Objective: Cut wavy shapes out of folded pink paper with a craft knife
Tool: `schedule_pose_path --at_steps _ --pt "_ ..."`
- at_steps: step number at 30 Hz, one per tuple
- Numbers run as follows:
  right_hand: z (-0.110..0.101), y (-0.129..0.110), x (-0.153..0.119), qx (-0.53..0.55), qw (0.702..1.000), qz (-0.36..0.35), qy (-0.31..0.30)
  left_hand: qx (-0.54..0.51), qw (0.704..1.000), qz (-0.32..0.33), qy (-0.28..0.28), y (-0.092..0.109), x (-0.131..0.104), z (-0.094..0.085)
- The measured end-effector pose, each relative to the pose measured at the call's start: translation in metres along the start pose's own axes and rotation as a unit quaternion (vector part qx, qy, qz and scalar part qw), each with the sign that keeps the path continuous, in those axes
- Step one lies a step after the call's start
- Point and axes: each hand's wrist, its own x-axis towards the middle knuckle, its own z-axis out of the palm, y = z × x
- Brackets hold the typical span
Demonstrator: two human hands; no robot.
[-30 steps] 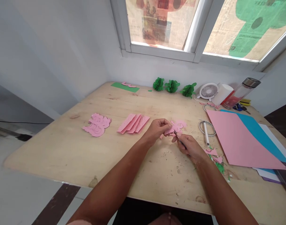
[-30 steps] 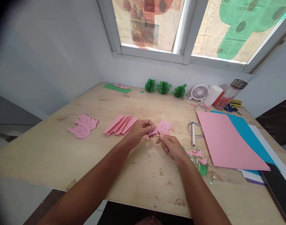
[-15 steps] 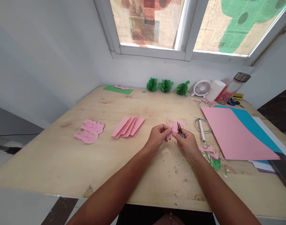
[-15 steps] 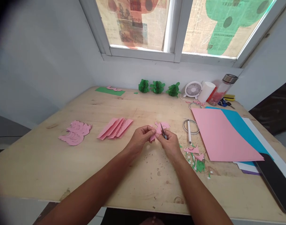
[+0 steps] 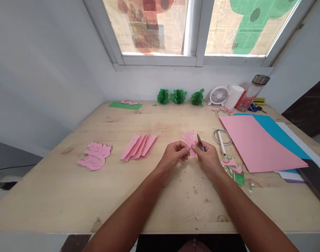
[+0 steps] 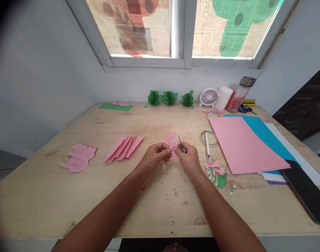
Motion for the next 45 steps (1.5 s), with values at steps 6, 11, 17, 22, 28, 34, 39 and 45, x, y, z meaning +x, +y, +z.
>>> schedule_pose_path --at_steps 6,11,17,22,28,34,39,45 --pt "0.001 0.0 0.0 -0.003 1.0 -0.006 0.005 -0.013 0.999 -0.031 -0.006 0.001 0.0 0.001" --pt "0.002 0.001 -0.001 0.03 0.999 0.013 -0.002 -0.019 0.999 -0.034 -0.001 0.001 -0.001 0.003" --pt "0.004 -0.004 -0.003 0.069 0.997 0.033 -0.007 -0.026 0.999 -0.023 0.014 0.001 0.001 0.001" --pt "0.004 -0.01 -0.006 0.077 0.995 0.04 -0.042 -0.05 0.996 0.003 0.078 0.006 0.003 -0.006" --pt "0.004 -0.009 -0.007 0.06 0.992 0.058 -0.093 -0.077 0.992 0.003 0.095 0.013 0.002 -0.01" --pt "0.006 -0.009 -0.008 0.037 0.989 0.079 -0.119 -0.062 0.994 0.016 0.088 0.018 0.0 -0.011" --pt "0.006 -0.009 -0.009 0.026 0.987 0.088 -0.129 -0.053 0.995 0.024 0.077 0.02 -0.001 -0.011" --pt "0.007 -0.01 -0.01 0.028 0.984 0.101 -0.146 -0.051 0.996 0.02 0.067 0.02 0.0 -0.012"
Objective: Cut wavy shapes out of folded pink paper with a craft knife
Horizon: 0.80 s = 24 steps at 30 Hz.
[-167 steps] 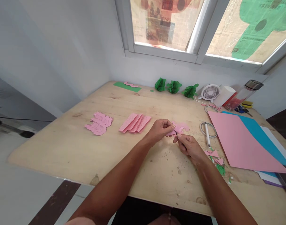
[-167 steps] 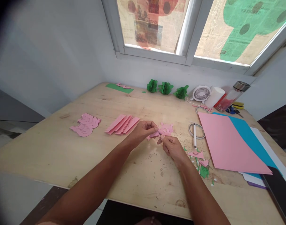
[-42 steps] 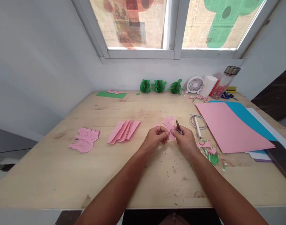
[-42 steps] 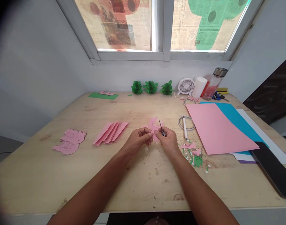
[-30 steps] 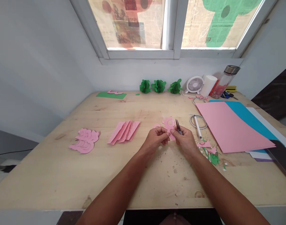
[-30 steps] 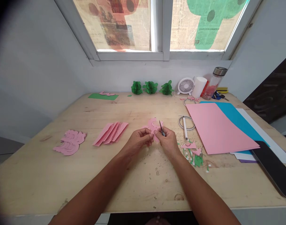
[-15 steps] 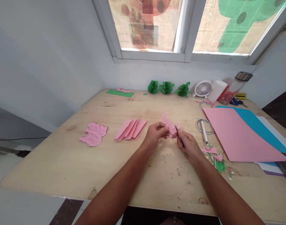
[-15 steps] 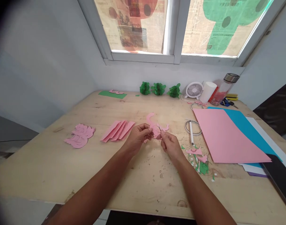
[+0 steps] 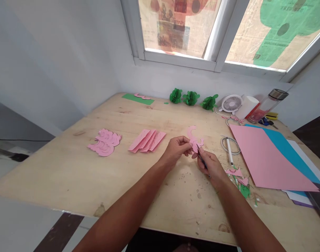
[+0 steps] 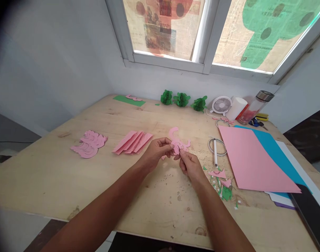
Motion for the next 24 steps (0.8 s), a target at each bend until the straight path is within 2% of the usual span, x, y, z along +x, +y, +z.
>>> schedule_pose_path --at_steps 24 --pt "0.0025 -0.0028 -0.0008 -0.006 1.0 0.012 -0.007 0.03 0.999 0.013 0.007 0.0003 -0.0003 0.0004"
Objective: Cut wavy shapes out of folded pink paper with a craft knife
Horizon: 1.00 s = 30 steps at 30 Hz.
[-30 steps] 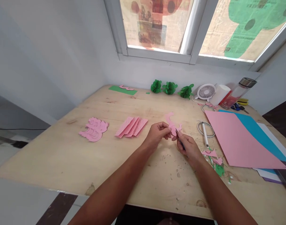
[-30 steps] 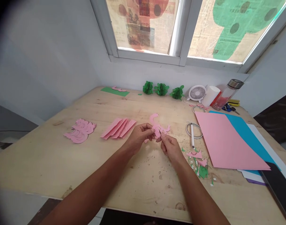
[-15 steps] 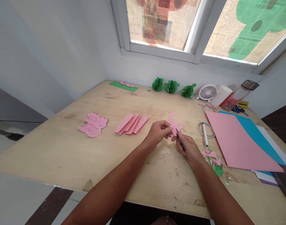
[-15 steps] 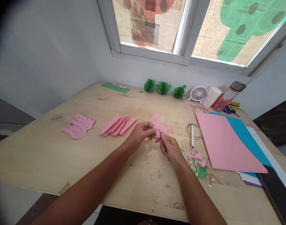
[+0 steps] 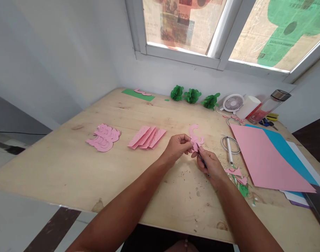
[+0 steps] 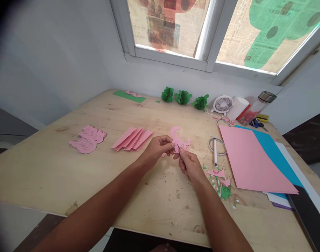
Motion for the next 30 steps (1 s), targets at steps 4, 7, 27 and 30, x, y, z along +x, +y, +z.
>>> schedule_pose_path --at_steps 4,7,27,30 --pt "0.0004 0.0002 0.0001 -0.005 1.0 0.003 0.003 0.006 1.0 0.0 -0.001 0.0004 -0.0001 -0.0005" --pt "0.0004 -0.0002 0.0 -0.008 1.0 0.003 -0.001 0.007 1.0 0.001 -0.004 0.0 0.0005 -0.001" --pt "0.0 0.0006 -0.0006 -0.006 1.0 0.007 -0.007 0.013 1.0 0.007 -0.014 0.003 0.0 -0.0044" --pt "-0.0009 0.0017 -0.0007 -0.002 1.0 0.001 -0.013 0.014 1.0 0.008 -0.015 0.0038 -0.0003 -0.0047"
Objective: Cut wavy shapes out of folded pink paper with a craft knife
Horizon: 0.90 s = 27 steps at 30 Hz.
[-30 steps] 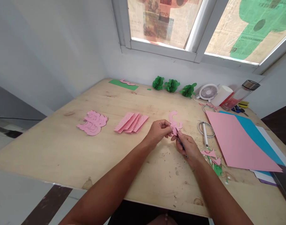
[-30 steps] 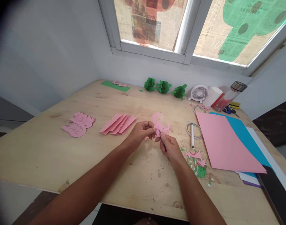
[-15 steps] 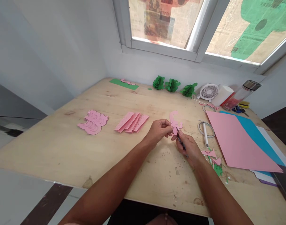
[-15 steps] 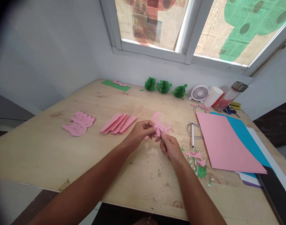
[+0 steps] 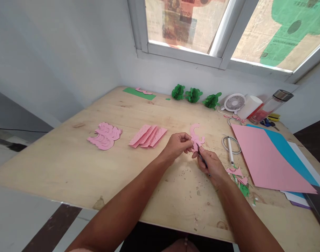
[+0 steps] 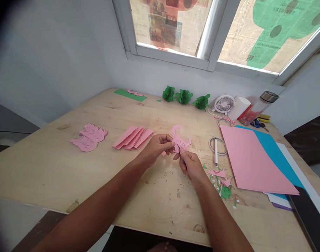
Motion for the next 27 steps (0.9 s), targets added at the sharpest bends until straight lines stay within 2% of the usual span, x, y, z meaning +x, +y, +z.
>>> schedule_pose_path --at_steps 20,27 --pt "0.0007 0.0018 0.0 -0.036 0.999 -0.004 -0.004 -0.002 1.0 -0.015 0.018 -0.0008 -0.0007 0.0028" --pt "0.001 0.0017 0.0012 0.009 1.0 0.014 -0.003 0.002 1.0 -0.015 0.021 -0.0004 -0.0014 0.0035"
